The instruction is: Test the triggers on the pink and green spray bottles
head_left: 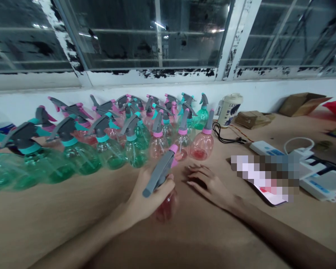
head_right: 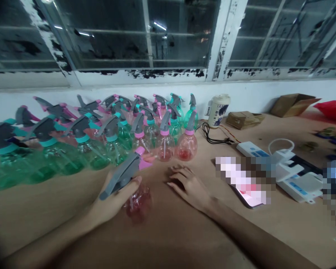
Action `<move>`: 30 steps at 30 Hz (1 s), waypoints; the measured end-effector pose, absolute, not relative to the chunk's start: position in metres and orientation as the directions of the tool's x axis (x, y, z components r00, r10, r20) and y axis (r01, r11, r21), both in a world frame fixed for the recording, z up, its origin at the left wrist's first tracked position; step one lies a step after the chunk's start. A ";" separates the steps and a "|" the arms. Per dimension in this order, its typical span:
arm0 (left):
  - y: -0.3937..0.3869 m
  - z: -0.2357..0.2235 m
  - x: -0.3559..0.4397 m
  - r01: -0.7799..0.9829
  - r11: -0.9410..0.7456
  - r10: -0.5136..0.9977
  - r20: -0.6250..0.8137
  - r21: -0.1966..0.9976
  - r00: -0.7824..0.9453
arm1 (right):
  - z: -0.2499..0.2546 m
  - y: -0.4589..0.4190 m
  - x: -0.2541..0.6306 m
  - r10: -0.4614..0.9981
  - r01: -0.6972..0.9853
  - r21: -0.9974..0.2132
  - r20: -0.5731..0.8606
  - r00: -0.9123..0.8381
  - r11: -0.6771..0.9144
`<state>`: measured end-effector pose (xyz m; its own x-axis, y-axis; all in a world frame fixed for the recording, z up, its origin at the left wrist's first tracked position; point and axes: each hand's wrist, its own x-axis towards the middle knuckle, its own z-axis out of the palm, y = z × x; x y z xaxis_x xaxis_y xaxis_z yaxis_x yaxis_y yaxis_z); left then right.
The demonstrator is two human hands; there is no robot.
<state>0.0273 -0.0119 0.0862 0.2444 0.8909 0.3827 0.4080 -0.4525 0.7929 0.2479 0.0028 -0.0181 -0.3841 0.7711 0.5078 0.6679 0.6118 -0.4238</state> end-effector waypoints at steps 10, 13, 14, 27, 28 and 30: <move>0.006 0.080 0.023 0.344 -0.496 0.860 0.397 0.797 0.320 | -0.021 0.000 0.248 0.781 0.672 -0.441 0.517 -0.351 0.594; 0.007 0.079 0.023 0.375 -0.496 0.861 0.386 0.783 0.331 | -0.020 -0.002 0.247 0.781 0.669 -0.445 0.518 -0.349 0.595; 0.007 0.079 0.023 0.403 -0.483 0.870 0.373 0.777 0.324 | -0.020 -0.002 0.247 0.781 0.669 -0.446 0.517 -0.349 0.595; 0.018 0.088 0.023 0.410 -0.547 0.834 0.438 0.730 0.335 | -0.023 -0.003 0.246 0.798 0.679 -0.445 0.471 -0.377 0.583; 0.018 0.088 0.022 0.415 -0.555 0.830 0.451 0.721 0.328 | -0.023 -0.003 0.246 0.803 0.684 -0.446 0.464 -0.374 0.577; 0.018 0.087 0.022 0.436 -0.558 0.829 0.469 0.706 0.303 | -0.023 -0.003 0.247 0.815 0.699 -0.448 0.454 -0.360 0.558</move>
<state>0.0224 0.0176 0.0873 0.3028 0.8295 0.4693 0.4361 -0.5585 0.7056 0.2472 -0.0031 -0.0227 -0.3597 0.8153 0.4537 0.6987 0.5577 -0.4482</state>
